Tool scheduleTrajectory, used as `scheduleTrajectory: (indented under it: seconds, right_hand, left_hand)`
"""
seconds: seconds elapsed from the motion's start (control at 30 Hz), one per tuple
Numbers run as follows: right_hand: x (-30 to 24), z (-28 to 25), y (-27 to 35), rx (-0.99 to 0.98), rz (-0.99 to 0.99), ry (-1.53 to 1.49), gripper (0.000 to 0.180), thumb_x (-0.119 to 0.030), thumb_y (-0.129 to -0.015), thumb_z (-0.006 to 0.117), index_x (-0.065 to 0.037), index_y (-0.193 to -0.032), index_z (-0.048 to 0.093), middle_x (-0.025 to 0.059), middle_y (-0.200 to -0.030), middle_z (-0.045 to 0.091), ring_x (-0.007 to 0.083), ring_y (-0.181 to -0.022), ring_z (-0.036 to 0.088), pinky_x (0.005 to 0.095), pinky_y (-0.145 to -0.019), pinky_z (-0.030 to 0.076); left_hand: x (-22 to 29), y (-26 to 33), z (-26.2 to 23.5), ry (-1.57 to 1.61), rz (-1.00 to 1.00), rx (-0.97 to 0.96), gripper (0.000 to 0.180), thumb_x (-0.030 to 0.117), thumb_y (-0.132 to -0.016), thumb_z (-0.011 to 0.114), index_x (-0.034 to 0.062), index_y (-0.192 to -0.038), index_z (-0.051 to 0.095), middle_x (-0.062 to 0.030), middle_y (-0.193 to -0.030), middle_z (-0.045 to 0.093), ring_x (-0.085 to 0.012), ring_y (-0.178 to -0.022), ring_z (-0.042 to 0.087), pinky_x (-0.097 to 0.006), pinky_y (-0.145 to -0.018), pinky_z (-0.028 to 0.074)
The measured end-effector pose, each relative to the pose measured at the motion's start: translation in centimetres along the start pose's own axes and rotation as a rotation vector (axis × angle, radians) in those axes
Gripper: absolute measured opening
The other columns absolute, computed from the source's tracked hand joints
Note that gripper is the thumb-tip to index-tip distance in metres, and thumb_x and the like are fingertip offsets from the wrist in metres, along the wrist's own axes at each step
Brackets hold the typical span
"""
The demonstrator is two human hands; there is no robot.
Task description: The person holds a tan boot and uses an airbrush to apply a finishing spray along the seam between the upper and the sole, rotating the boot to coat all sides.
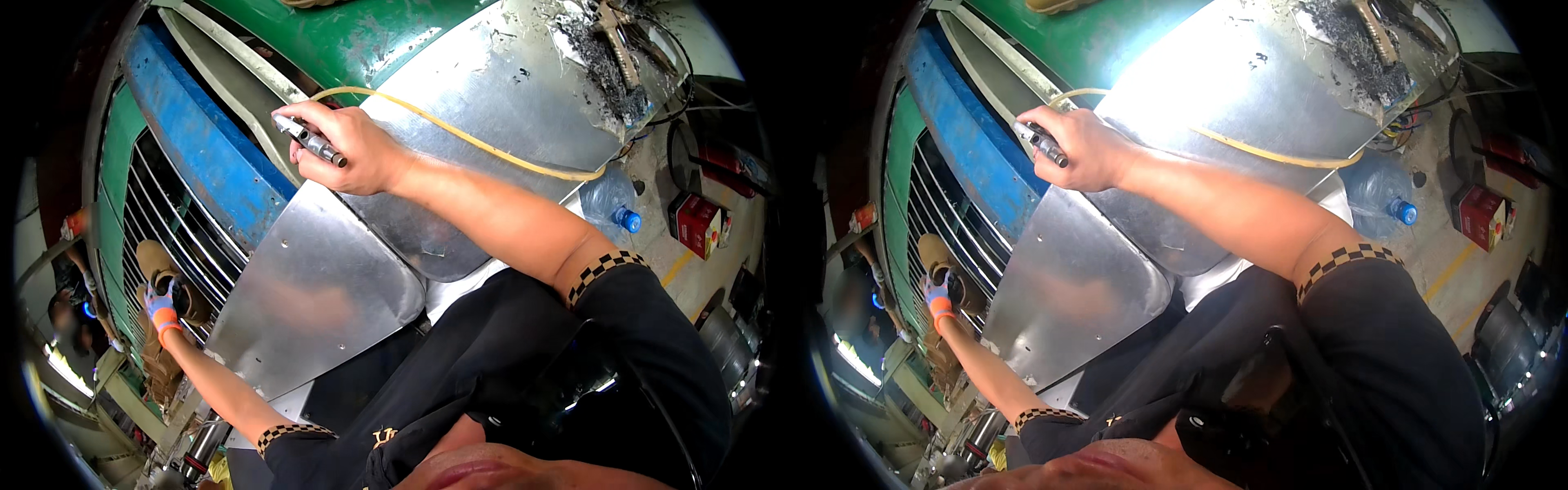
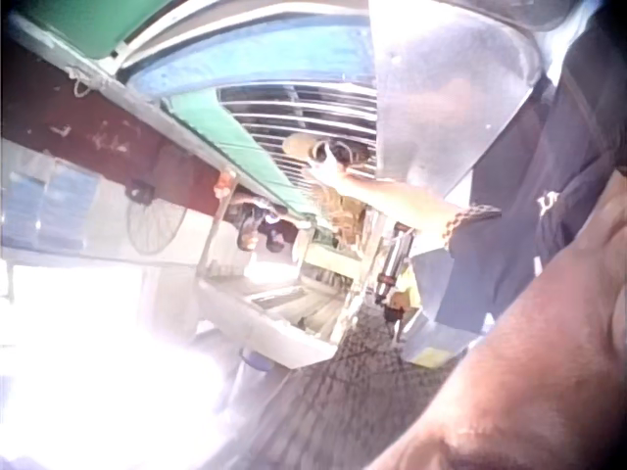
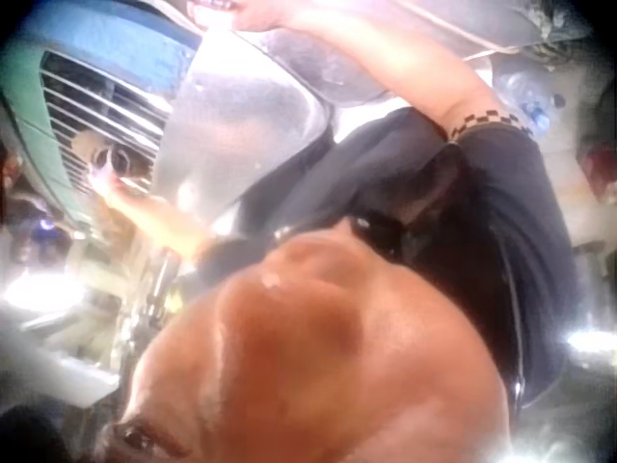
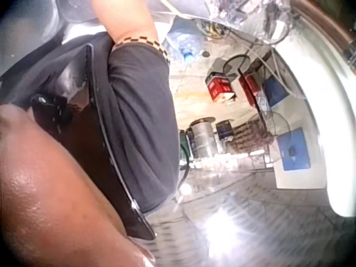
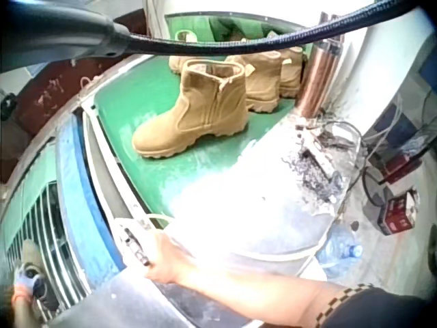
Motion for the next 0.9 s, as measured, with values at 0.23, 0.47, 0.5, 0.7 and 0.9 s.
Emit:
scheduleTrajectory:
  seconds: [0.23,0.47,0.5,0.7,0.9]
  right_hand:
    - [2.2,-3.3,0.2,0.126,0.066,0.131,0.039,-0.014,-0.082,0.063,-0.004,-0.119,0.056,0.0114,-0.075,0.064,0.0199,-0.065,0.064,0.0325,-0.061,0.049]
    - [2.8,-2.8,-0.2,0.119,0.003,0.049,0.035,-0.013,-0.088,0.062,-0.002,-0.120,0.056,0.0059,-0.081,0.068,0.0129,-0.067,0.068,0.0272,-0.064,0.054]
    - [2.9,-3.3,-0.3,0.121,0.027,0.069,0.034,-0.012,-0.088,0.061,-0.002,-0.121,0.056,0.0053,-0.083,0.069,0.0117,-0.068,0.068,0.0264,-0.065,0.055]
    - [-0.3,-4.9,2.3,0.223,0.012,-0.175,0.039,-0.009,-0.089,0.055,-0.001,-0.127,0.053,0.0080,-0.088,0.070,0.0124,-0.074,0.068,0.0266,-0.070,0.055]
    - [-4.6,-11.7,10.3,0.322,-0.077,0.263,0.040,-0.011,-0.091,0.058,-0.002,-0.129,0.052,0.0119,-0.087,0.068,0.0163,-0.075,0.067,0.0300,-0.071,0.053]
  left_hand:
    - [12.6,3.6,0.3,0.658,0.099,0.389,0.039,0.034,-0.091,0.059,0.0045,-0.115,0.068,-0.0166,-0.107,0.068,-0.0307,-0.093,0.065,-0.038,-0.088,0.049]
    - [12.6,27.5,-12.7,1.285,0.448,0.353,0.005,0.008,-0.081,0.063,0.0031,-0.081,0.065,-0.0087,-0.089,0.062,-0.0232,-0.087,0.058,-0.037,-0.082,0.047]
    - [15.8,30.8,-16.2,1.180,0.595,0.352,0.005,0.009,-0.080,0.065,0.0067,-0.083,0.068,-0.0087,-0.089,0.063,-0.0243,-0.085,0.059,-0.037,-0.080,0.048]
    - [24.1,39.9,-18.8,0.456,1.046,-0.075,0.048,0.005,-0.066,0.072,0.0166,-0.112,0.069,-0.0084,-0.106,0.065,-0.0318,-0.098,0.059,-0.040,-0.083,0.050]
    - [27.9,43.6,-29.5,0.597,1.067,0.332,0.080,0.041,-0.068,0.081,0.0099,-0.137,0.052,-0.0190,-0.140,0.047,-0.0424,-0.128,0.043,-0.052,-0.107,0.035]
Point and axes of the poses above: each hand's wrist, its own y-axis away from the middle knuckle, its own z-axis out of the palm, x = y × z, the point moved 3 cm from there along -y, towards the middle knuckle
